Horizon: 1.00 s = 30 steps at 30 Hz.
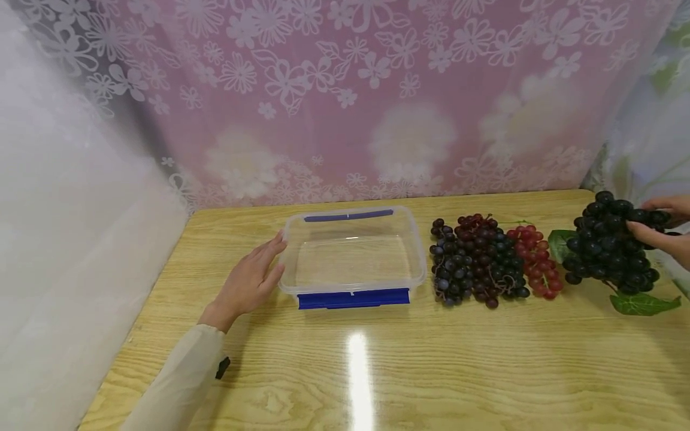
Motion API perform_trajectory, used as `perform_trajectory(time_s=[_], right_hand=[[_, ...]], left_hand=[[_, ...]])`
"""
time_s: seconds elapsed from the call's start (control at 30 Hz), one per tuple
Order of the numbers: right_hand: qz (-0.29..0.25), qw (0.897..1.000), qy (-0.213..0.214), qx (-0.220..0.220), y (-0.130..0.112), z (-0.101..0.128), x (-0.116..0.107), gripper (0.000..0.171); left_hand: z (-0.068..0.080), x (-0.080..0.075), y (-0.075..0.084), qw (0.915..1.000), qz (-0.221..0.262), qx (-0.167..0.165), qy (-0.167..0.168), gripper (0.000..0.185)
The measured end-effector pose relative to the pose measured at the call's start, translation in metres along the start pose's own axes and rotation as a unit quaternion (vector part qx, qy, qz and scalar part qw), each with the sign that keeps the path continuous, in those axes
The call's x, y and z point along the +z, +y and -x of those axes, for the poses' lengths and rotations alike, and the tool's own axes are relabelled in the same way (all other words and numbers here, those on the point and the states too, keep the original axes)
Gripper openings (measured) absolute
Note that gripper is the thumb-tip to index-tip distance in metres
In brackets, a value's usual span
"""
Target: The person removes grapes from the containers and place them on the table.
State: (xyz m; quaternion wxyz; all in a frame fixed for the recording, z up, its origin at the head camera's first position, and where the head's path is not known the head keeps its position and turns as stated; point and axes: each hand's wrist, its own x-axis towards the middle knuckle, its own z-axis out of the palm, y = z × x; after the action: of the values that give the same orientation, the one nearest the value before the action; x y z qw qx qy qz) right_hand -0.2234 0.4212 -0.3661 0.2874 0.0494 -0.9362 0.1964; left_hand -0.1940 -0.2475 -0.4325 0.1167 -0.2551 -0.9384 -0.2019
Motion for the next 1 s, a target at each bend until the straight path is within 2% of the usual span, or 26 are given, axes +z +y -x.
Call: perform_trajectory(time_s=[0.03, 0.13, 0.27, 0.3, 0.4, 0.53, 0.63, 0.8, 1.0], right_hand=[[-0.002, 1.000, -0.002, -0.004, 0.005, 0.001, 0.003, 0.049], [-0.006, 1.000, 0.004, -0.015, 0.045, 0.003, 0.024, 0.039], [-0.022, 1.000, -0.007, -0.007, 0.092, 0.003, 0.051, 0.047], [-0.026, 0.999, -0.018, 0.001, 0.089, 0.002, 0.051, 0.046], [-0.007, 0.999, -0.040, -0.013, 0.073, 0.003, 0.047, 0.039], [0.013, 0.996, -0.070, -0.051, 0.026, 0.005, 0.028, 0.048], [0.013, 0.995, -0.080, -0.062, 0.007, 0.007, 0.021, 0.042], [0.024, 0.990, -0.107, -0.090, -0.004, 0.006, 0.018, 0.031], [0.035, 0.981, -0.163, -0.095, -0.004, 0.001, 0.019, 0.032]], left_hand=[[0.000, 0.000, 0.000, 1.0000, 0.001, 0.000, 0.000, 0.048], [0.000, 0.000, 0.001, 1.0000, 0.003, 0.000, 0.000, 0.049], [0.000, 0.001, 0.001, 1.0000, 0.006, -0.001, 0.001, 0.050], [0.000, 0.001, 0.000, 1.0000, 0.006, -0.002, 0.001, 0.050], [0.001, 0.001, 0.000, 1.0000, 0.008, -0.003, 0.003, 0.050], [0.001, 0.001, 0.000, 1.0000, 0.008, -0.004, 0.004, 0.048], [0.000, 0.001, 0.001, 0.9999, 0.008, -0.005, 0.004, 0.048], [0.000, 0.001, 0.001, 0.9999, 0.012, -0.005, 0.005, 0.048], [0.001, 0.002, 0.001, 0.9999, 0.013, -0.006, 0.006, 0.048]])
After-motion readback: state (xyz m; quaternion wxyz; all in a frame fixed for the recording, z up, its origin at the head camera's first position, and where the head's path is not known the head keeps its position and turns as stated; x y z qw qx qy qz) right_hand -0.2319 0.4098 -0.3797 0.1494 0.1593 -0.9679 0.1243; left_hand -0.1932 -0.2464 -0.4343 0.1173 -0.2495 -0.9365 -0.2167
